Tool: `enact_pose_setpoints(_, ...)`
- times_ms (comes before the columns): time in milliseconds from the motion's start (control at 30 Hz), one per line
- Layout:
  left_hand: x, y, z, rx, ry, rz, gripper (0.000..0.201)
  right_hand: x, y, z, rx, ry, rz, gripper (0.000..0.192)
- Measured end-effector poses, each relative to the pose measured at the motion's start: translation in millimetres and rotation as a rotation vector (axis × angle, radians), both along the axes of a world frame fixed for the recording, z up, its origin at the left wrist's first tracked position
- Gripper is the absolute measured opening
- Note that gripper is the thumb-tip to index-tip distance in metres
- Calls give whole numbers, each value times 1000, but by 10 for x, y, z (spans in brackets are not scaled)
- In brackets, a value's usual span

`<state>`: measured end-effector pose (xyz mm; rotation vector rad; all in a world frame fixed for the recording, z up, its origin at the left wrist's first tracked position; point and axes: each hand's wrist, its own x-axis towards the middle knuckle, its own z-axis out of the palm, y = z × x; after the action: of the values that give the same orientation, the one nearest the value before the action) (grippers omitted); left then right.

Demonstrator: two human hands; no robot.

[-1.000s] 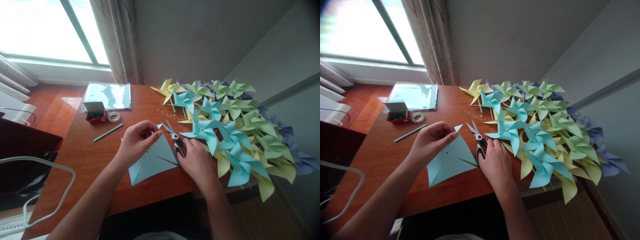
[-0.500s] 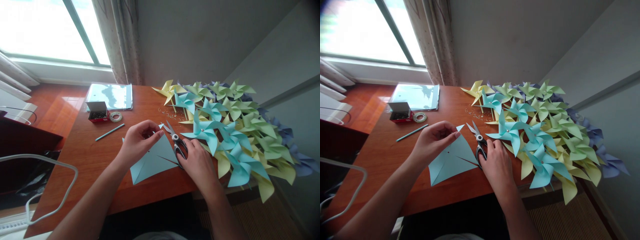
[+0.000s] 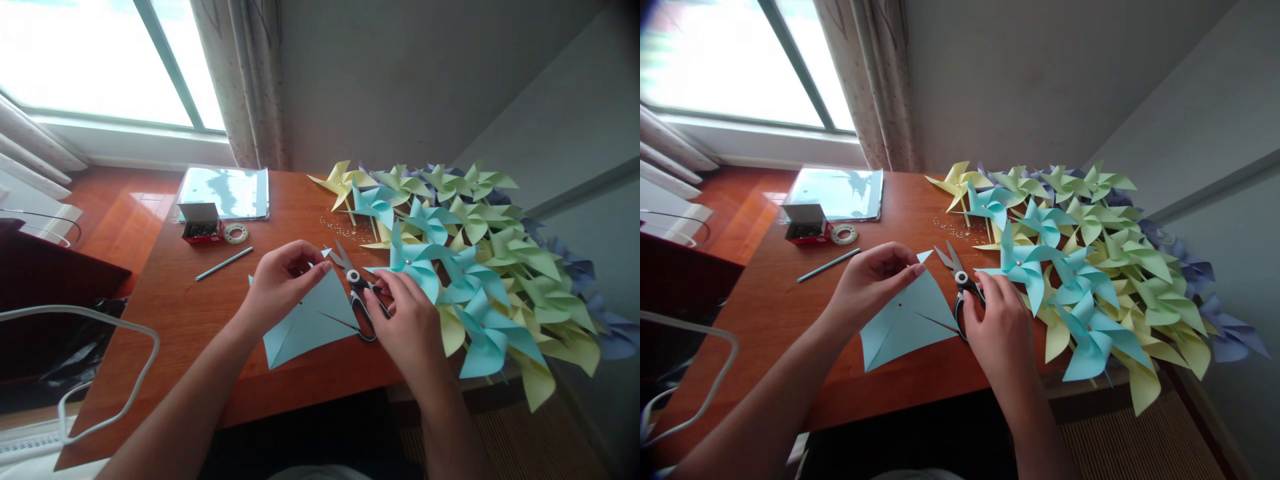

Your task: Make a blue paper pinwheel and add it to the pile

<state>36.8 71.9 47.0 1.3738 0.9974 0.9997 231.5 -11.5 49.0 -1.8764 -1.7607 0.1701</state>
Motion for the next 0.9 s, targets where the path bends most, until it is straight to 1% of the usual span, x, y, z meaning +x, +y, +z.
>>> enact_pose_setpoints(100, 4, 1, -14, -11, -9, -19, 23, -125, 104, 87, 29, 323, 113, 23)
enact_pose_setpoints(200, 1, 0, -28, -13, -14, -41, 21, -231, 213, 64, 8, 529, 215, 18)
enact_pose_setpoints(267, -3, 0, -29, -6, -7, -52, 20, -266, 259, 6, -22, 628, 217, 11)
enact_pose_setpoints(367, -9, 3, -18, 32, 28, -62, 18, -276, 279, -73, -60, 747, 171, 8)
enact_pose_setpoints(467, -11, 5, -3, 76, 57, -57, 18, -265, 273, -105, -69, 811, 141, 8)
enact_pose_setpoints(600, -10, -2, 13, 87, 71, -66, 16, -255, 264, -105, -77, 853, 128, 8)
enact_pose_setpoints(900, -18, -12, 4, 57, 62, -64, 15, -252, 239, -72, -76, 825, 141, 7)
